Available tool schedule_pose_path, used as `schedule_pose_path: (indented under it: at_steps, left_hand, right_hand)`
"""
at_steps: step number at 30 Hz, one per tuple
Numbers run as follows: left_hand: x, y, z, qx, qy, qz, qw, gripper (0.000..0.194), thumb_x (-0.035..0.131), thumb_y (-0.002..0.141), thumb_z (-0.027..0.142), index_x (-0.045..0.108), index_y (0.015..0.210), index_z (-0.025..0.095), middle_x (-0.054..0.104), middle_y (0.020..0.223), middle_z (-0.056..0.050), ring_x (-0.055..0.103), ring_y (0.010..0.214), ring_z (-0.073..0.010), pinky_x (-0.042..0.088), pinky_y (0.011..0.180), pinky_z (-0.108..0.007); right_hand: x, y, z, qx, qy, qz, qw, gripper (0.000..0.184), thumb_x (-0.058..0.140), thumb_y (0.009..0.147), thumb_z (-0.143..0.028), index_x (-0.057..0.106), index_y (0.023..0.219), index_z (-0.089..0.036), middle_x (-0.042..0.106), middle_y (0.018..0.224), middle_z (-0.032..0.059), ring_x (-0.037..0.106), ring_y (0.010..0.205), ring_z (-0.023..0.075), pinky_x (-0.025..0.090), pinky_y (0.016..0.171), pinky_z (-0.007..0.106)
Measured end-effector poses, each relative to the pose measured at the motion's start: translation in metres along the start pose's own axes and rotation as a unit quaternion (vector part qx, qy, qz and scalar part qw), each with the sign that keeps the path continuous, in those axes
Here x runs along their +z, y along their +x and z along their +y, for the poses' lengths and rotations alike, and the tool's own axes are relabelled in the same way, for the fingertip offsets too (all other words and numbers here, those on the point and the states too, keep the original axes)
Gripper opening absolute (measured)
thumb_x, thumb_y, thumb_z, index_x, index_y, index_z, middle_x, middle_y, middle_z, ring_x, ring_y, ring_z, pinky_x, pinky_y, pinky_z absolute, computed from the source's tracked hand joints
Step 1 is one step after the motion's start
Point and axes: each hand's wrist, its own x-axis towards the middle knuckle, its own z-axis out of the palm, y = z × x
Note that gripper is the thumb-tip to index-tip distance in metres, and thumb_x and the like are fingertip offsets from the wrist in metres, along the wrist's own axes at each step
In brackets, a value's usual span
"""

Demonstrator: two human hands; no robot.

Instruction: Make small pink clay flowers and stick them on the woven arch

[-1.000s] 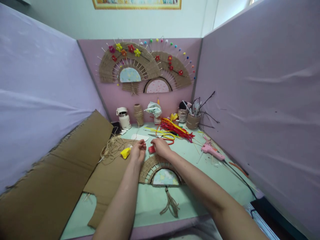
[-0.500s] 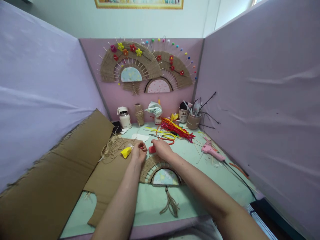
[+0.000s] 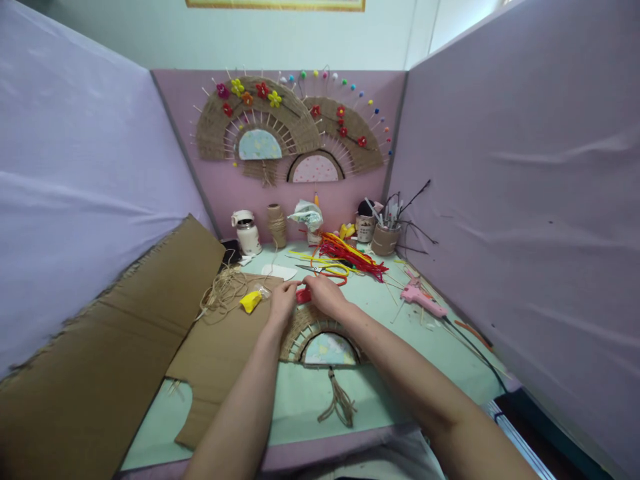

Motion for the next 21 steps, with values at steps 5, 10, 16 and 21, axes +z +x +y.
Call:
schedule_pose_path:
  at_steps: [5, 10, 16, 21]
  left_hand:
    - [0.0020, -0.0061, -0.0030, 0.055, 0.115, -0.006, 0.992, 0.022, 0.060, 0.059, -0.001, 0.068, 0.056, 0.020, 0.066, 0.071, -0.007, 0.059, 0.094, -0.0242, 0.041, 0.092, -0.031]
    - [0.0020, -0.0061, -0.0023, 0.078, 0.167, -0.009, 0.983, 0.022, 0.060, 0.060, 0.001, 0.070, 0.059, 0.021, 0.068, 0.075, -0.008, 0.059, 0.094, -0.0250, 0.038, 0.099, -0.034]
    - [0.0019, -0.0050, -0.0028, 0.084, 0.185, -0.013, 0.979, 0.022, 0.060, 0.061, 0.001, 0.070, 0.059, 0.021, 0.068, 0.073, -0.008, 0.060, 0.091, -0.0252, 0.039, 0.099, -0.036]
    - [0.0024, -0.0058, -0.0036, 0.078, 0.175, -0.015, 0.981, 0.022, 0.060, 0.060, 0.001, 0.071, 0.060, 0.020, 0.067, 0.069, -0.007, 0.061, 0.088, -0.0252, 0.039, 0.097, -0.036]
  right_hand:
    - [0.0009, -0.0020, 0.0023, 0.004, 0.005, 0.010, 1.000, 0.026, 0.047, 0.086, -0.011, 0.064, 0.106, -0.016, 0.070, 0.098, 0.0102, 0.060, 0.093, 0.0199, 0.039, 0.075, 0.025]
    - [-0.0021, -0.0033, 0.0014, 0.018, 0.027, 0.033, 0.999, 0.029, 0.043, 0.089, -0.010, 0.061, 0.110, -0.015, 0.069, 0.106, 0.0108, 0.061, 0.097, 0.0187, 0.040, 0.079, 0.024]
    - [-0.0032, -0.0054, 0.0003, 0.025, 0.073, 0.046, 0.996, 0.028, 0.044, 0.088, -0.008, 0.060, 0.109, -0.014, 0.069, 0.105, 0.0110, 0.061, 0.097, 0.0185, 0.042, 0.082, 0.026]
    - [0.0018, -0.0075, 0.0037, -0.011, 0.079, 0.043, 0.996, 0.039, 0.043, 0.082, -0.002, 0.056, 0.116, -0.015, 0.068, 0.112, 0.0093, 0.057, 0.104, 0.0185, 0.041, 0.088, 0.028]
